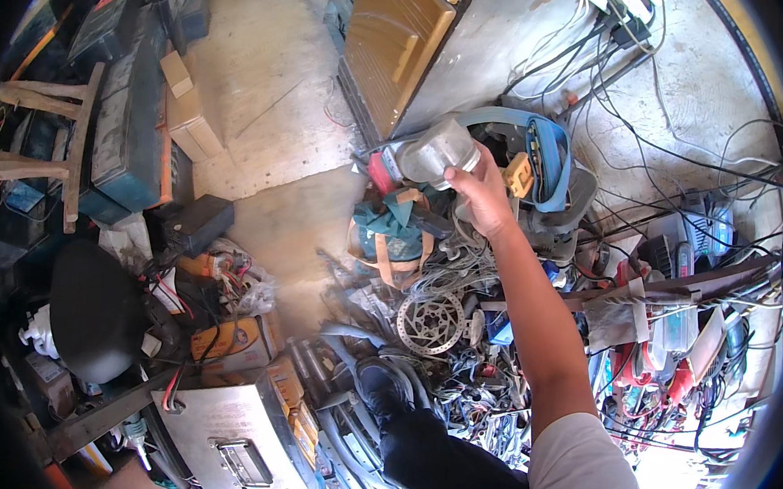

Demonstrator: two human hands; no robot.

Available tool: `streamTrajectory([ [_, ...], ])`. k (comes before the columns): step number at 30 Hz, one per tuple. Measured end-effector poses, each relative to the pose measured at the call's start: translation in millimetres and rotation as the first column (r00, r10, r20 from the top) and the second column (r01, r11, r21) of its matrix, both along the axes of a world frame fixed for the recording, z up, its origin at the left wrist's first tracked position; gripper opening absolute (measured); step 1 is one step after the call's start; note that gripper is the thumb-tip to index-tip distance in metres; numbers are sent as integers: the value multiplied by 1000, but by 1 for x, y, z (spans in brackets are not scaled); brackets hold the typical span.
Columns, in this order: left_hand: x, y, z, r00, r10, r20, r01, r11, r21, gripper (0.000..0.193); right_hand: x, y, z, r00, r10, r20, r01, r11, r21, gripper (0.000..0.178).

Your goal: The person welds the rear wheel area of a scooter using a handheld welding torch and grounding clamp. They adjust the clamp and torch, then weld the wheel hub and frame, producing sparks. After welding, they move the scooter and retrieve a small metal part from a container.

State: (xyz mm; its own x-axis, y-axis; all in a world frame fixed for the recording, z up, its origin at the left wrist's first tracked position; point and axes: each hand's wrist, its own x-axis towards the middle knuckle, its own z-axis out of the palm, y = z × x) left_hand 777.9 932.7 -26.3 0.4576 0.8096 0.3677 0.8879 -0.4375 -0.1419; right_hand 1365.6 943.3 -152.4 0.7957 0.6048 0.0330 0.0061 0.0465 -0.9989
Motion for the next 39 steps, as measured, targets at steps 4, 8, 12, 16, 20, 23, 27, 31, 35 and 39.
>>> streamTrajectory([
  [4,2,4,-6,1000,-23,10,23,1000,-7,62,-11,-6,6,976,-128,178,159,972,-175,84],
  [8,7,8,-10,999,-39,20,39,999,-12,63,-28,-31,-15,836,255,485,185,702,-688,86],
  [12,9,11,-13,999,-36,20,36,999,-12,63,-67,-23,-40,812,454,367,95,518,-850,91],
  [16,15,15,-16,998,-49,25,50,999,-18,63,-31,-6,-55,745,93,660,450,661,-601,86],
  [20,21,19,-18,998,-52,32,53,998,-24,63,10,-4,-59,531,310,789,605,514,-608,83],
  [23,23,21,-21,998,-49,31,50,999,-19,64,14,4,-64,612,542,575,548,233,-803,72],
  [27,27,22,-25,998,-50,30,50,998,-22,64,23,19,-73,592,337,732,572,464,-676,54],
  [31,31,24,-30,997,-59,41,61,997,-37,64,58,4,-91,695,-25,719,545,670,-504,41],
  [35,31,24,-33,998,-52,41,54,998,-39,65,80,-4,-83,798,-212,564,518,721,-461,44],
  [39,35,26,-38,998,-48,42,49,998,-45,65,114,14,-94,785,-130,606,548,602,-581,57],
])
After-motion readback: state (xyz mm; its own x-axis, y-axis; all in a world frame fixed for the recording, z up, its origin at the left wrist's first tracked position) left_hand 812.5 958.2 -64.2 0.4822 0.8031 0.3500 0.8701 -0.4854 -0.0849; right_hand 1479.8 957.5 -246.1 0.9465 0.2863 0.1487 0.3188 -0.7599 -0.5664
